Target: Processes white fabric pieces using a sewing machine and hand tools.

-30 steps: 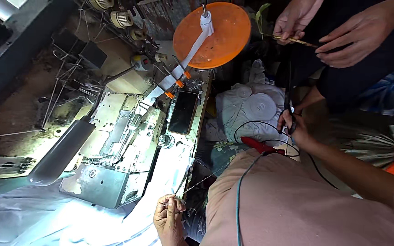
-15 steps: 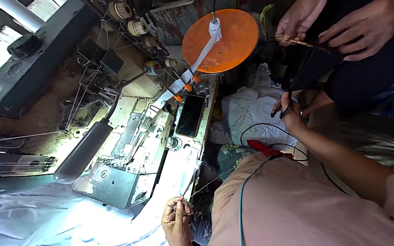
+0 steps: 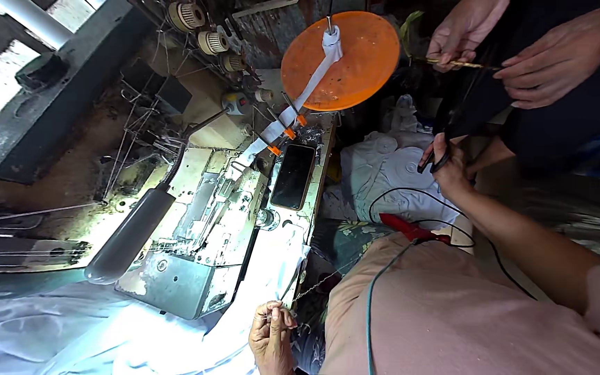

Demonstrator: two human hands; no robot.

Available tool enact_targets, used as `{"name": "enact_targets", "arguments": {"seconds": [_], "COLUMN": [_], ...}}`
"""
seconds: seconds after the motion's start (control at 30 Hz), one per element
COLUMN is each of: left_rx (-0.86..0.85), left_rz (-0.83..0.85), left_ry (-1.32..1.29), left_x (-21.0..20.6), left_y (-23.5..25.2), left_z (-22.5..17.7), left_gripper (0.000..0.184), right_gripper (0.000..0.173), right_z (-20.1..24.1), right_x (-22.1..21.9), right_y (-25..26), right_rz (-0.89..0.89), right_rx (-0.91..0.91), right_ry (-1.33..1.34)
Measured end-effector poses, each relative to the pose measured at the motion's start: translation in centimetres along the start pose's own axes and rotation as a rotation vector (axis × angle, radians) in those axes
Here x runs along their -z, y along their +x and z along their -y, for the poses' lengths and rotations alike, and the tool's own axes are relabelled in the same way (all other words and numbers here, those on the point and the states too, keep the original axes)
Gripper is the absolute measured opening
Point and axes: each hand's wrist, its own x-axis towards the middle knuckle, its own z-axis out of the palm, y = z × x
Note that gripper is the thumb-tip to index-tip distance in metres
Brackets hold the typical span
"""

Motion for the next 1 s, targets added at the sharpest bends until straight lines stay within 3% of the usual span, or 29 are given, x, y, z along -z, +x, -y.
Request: {"name": "enact_targets", "arguments": {"seconds": [1.0], "left_rx": [-0.011], "left_rz": [-0.001], "left_ry": [0.012], "left_x": [-0.04], "left_y": [-0.05], "left_z": [-0.04], "left_gripper": [0.016], "right_gripper": [0.038], "right_z": [-0.56], "right_x": [0.05], "right_y": [0.16], "right_rz": [0.019], "right_rx": [-0.001], "right_ry": [0.105]}}
